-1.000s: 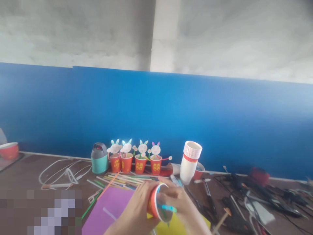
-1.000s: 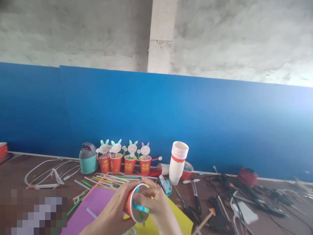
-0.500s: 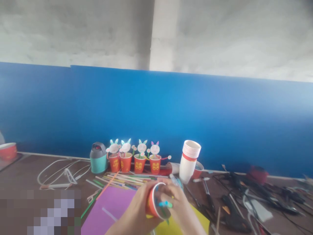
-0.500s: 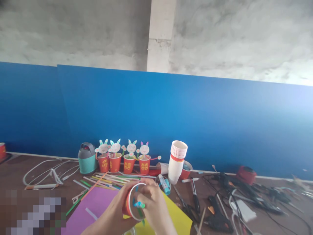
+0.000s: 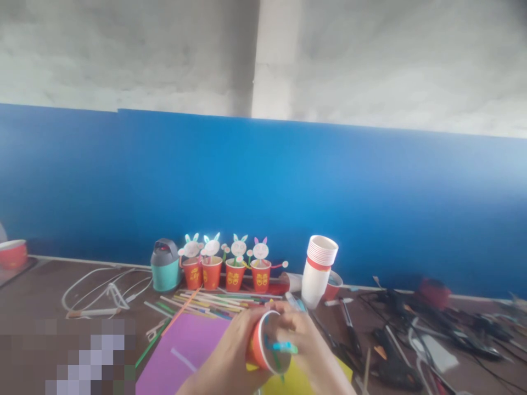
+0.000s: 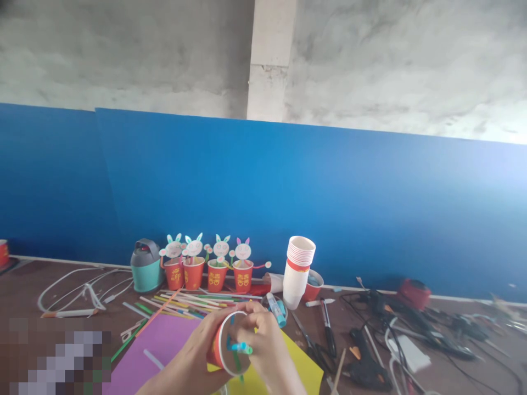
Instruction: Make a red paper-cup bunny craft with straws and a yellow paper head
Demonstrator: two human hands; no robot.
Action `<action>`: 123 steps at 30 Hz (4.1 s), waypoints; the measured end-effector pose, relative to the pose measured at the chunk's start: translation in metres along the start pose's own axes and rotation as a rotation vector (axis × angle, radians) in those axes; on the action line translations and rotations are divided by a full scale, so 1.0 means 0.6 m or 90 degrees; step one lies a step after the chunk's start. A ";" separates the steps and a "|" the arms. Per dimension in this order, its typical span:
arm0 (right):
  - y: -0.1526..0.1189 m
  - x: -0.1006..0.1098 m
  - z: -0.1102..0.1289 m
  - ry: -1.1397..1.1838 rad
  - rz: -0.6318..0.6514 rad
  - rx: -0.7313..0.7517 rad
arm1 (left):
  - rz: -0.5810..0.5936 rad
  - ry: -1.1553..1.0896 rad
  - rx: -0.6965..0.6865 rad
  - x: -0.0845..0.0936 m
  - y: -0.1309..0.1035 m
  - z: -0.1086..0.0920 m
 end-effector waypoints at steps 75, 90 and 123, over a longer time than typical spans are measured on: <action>-0.008 0.048 0.022 -0.173 -0.234 0.090 | 0.020 -0.377 0.106 -0.022 -0.002 0.062; -0.002 0.010 0.037 -0.127 -0.114 0.140 | -0.071 -1.138 0.161 -0.053 -0.009 0.085; -0.017 0.001 0.057 -0.136 -0.124 0.164 | -0.087 -1.115 0.186 -0.063 -0.015 0.092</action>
Point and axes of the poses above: each hand's wrist, its own y-axis towards the middle knuckle, its own x-axis out of the back of the hand, z = x × y, the point moved 8 cm from there along y, towards the middle knuckle, and after that the axes turned 10 degrees about z, right-handed, at the moved point
